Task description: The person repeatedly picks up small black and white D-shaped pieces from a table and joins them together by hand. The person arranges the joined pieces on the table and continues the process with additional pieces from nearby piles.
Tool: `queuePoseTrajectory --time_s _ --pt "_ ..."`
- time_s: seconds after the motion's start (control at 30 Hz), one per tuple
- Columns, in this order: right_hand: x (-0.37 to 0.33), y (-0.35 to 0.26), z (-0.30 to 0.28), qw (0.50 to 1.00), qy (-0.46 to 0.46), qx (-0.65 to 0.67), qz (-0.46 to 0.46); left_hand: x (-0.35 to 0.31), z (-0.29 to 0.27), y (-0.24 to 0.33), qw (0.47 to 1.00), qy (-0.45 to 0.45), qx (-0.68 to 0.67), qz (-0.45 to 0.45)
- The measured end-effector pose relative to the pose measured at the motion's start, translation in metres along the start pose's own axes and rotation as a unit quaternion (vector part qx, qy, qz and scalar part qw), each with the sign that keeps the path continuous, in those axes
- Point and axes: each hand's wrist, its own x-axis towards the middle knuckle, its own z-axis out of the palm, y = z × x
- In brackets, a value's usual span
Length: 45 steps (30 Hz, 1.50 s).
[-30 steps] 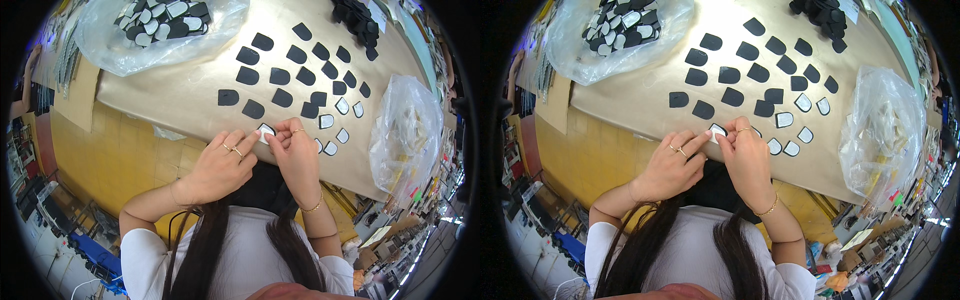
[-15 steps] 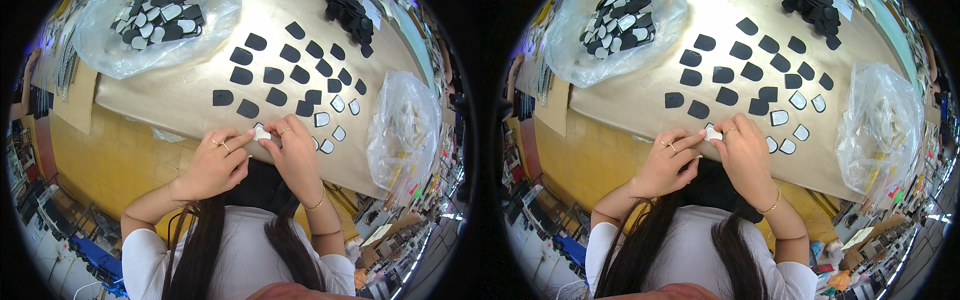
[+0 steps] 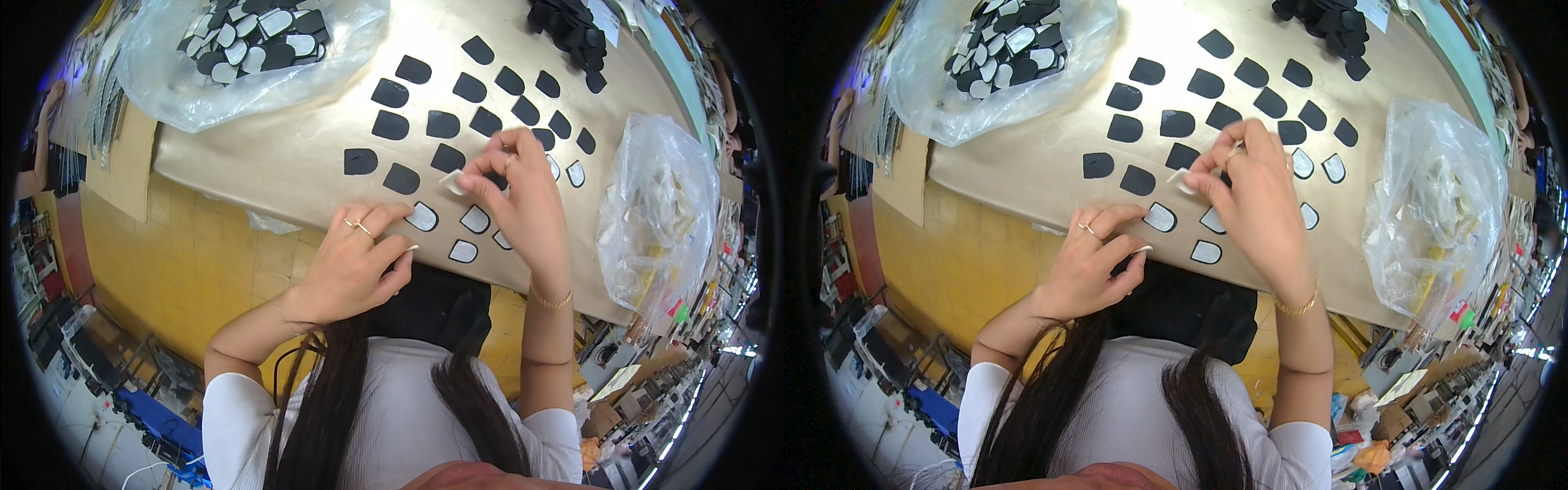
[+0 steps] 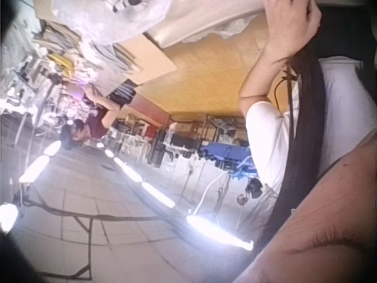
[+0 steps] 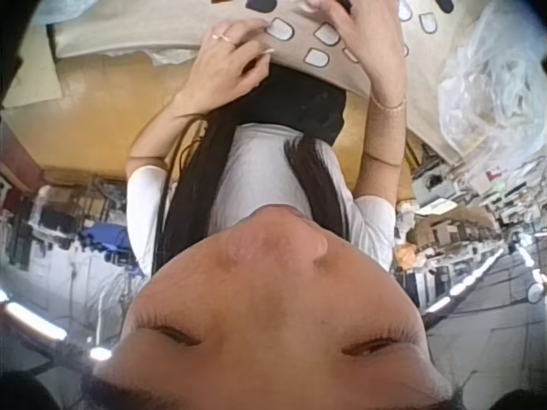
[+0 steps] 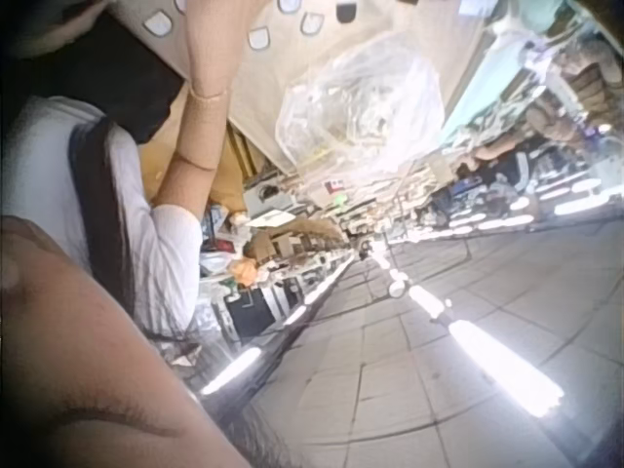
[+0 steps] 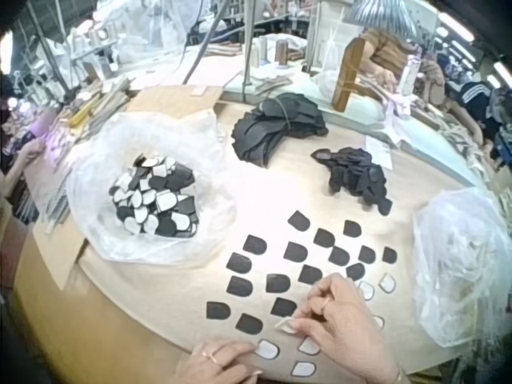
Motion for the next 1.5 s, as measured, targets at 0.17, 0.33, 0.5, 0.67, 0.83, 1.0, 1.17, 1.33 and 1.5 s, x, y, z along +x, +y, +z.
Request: queuePoseTrajectory --time_s 0.17,0.33,0.5,0.67,0.83,1.0,1.17,1.33,1.5 --pt "0.029 0.01 0.002 0.997 -0.071 -0.039 -0.01 0.012 0.007 0.006 0.999 0.013 0.027 0.023" --pt "0.036 0.012 0.004 0.994 -0.09 -0.061 -0.016 0.022 0.015 0.007 0.998 0.018 0.041 0.034" --pt "0.038 0.014 0.005 0.992 -0.095 -0.081 -0.03 0.028 0.018 0.006 0.997 0.014 0.063 0.04" --pt "0.038 0.01 0.006 0.989 -0.085 -0.11 -0.042 0.031 0.017 0.007 0.996 0.013 0.082 0.038" --pt "0.037 0.006 0.008 0.986 -0.068 -0.141 -0.058 0.037 0.019 0.006 0.996 0.01 0.08 0.046" --pt "0.033 0.004 0.012 0.975 -0.046 -0.207 -0.059 0.042 0.022 0.005 0.994 0.007 0.097 0.053" --pt "0.025 0.008 0.012 0.983 0.039 -0.18 -0.012 0.045 0.024 0.005 0.992 0.001 0.119 0.051" --pt "0.01 0.009 0.016 0.995 0.03 -0.098 -0.014 0.045 0.021 0.006 0.995 -0.003 0.093 0.039" --pt "0.012 0.013 0.021 0.998 0.02 -0.057 -0.008 0.044 0.018 0.005 0.997 -0.005 0.071 0.034"
